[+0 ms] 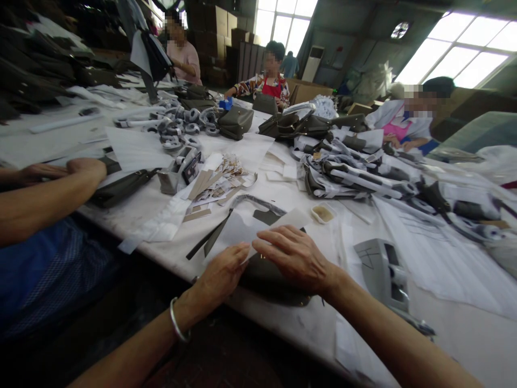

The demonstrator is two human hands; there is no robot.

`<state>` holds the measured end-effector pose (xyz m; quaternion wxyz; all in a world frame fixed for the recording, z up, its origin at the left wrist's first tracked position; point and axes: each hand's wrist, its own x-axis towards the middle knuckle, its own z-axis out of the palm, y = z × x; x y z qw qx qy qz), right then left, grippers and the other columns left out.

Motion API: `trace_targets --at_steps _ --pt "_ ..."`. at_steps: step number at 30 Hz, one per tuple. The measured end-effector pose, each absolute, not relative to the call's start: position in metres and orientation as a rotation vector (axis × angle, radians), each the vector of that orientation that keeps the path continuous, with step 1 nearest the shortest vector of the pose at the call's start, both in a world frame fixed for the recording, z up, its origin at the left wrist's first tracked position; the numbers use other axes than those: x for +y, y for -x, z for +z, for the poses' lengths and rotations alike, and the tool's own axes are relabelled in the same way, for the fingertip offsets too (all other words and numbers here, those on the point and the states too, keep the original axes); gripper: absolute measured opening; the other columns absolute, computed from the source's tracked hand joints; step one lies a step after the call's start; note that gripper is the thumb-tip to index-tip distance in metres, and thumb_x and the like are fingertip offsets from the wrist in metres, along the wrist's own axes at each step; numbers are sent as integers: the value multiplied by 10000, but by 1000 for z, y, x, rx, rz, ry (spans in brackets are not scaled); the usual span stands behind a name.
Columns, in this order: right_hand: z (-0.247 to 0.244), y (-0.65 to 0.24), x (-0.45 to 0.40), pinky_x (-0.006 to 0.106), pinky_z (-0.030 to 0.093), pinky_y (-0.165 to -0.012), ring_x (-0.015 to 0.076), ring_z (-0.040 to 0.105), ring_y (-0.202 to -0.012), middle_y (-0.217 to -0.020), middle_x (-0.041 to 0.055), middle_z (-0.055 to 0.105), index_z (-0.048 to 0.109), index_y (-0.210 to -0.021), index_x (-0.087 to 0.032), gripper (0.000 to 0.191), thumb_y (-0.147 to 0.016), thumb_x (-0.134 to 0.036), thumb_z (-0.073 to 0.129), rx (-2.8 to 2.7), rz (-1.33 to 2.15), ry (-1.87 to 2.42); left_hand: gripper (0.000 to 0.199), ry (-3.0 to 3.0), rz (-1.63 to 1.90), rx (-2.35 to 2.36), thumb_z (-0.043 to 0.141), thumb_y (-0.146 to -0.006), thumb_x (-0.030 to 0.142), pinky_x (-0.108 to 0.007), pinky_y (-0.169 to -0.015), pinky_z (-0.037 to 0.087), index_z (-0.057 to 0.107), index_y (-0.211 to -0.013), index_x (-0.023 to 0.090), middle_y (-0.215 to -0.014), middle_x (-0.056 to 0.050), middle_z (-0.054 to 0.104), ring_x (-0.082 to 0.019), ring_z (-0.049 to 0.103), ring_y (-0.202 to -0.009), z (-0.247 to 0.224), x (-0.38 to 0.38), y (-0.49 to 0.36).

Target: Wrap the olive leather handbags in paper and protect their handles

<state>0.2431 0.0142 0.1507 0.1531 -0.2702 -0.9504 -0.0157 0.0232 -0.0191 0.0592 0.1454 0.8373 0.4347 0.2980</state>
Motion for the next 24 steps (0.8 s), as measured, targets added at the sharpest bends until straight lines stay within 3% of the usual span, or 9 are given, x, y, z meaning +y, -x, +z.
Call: trace_targets --at_steps 5,7,10,12,15,18,20,24 --pt "169 -226 14 499 384 -1096 259 524 -1262 -1295 89 641 626 -1214 -239 276 -973 -236 493 -2735 -122 866 522 -2708 475 1363 413 -924 46 -552 -1091 413 443 -1417 214 -1364 -129 576 -266 546 -1269 68 -25 -30" --pt "169 -226 12 545 301 -1150 276 543 -1237 -1184 84 695 670 -1101 -226 195 -937 -256 568 -2815 -101 904 460 -2812 404 1384 412 -948 96 -607 -1107 357 467 -1396 183 -1365 -143 575 -292 525 -1288 73 -25 -31" --pt "161 -231 1 590 249 -1163 297 645 -1056 -876 68 741 700 -832 -212 85 -868 -280 666 -2972 -35 1103 388 -2972 405 1302 391 -972 136 -563 -1153 310 523 -1336 100 -1362 -166 576 -288 516 -1297 76 -23 -34" --pt "156 -236 -11 597 287 -1139 282 692 -899 -765 64 726 694 -764 -198 121 -857 -272 673 -3040 28 1304 383 -3048 415 1232 392 -971 133 -505 -1157 326 534 -1316 45 -1342 -186 588 -280 535 -1277 73 -22 -36" --pt "156 -239 -26 578 372 -1083 272 711 -831 -825 82 738 702 -849 -179 66 -859 -213 646 -3054 159 1513 383 -3087 436 1187 413 -958 120 -443 -1122 385 543 -1304 18 -1306 -197 612 -272 566 -1243 67 -23 -38" --pt "161 -235 -31 480 526 -883 294 711 -844 -879 100 736 693 -905 -184 98 -878 -243 620 -3016 303 1623 386 -3095 440 1181 423 -948 109 -415 -1083 428 549 -1303 25 -1297 -195 620 -273 583 -1224 63 -27 -38" --pt "159 -230 -27 402 548 -763 289 708 -849 -910 106 729 684 -944 -188 136 -905 -272 584 -2925 341 1665 392 -3103 420 1181 415 -944 98 -412 -1076 435 540 -1308 22 -1304 -202 614 -272 590 -1217 62 -29 -38" --pt "134 -222 -13 349 519 -851 245 684 -946 -986 103 718 677 -1010 -179 182 -949 -245 519 -2694 407 1572 394 -3091 382 1189 393 -933 61 -407 -1072 437 530 -1300 22 -1320 -203 601 -262 599 -1205 64 -30 -38"
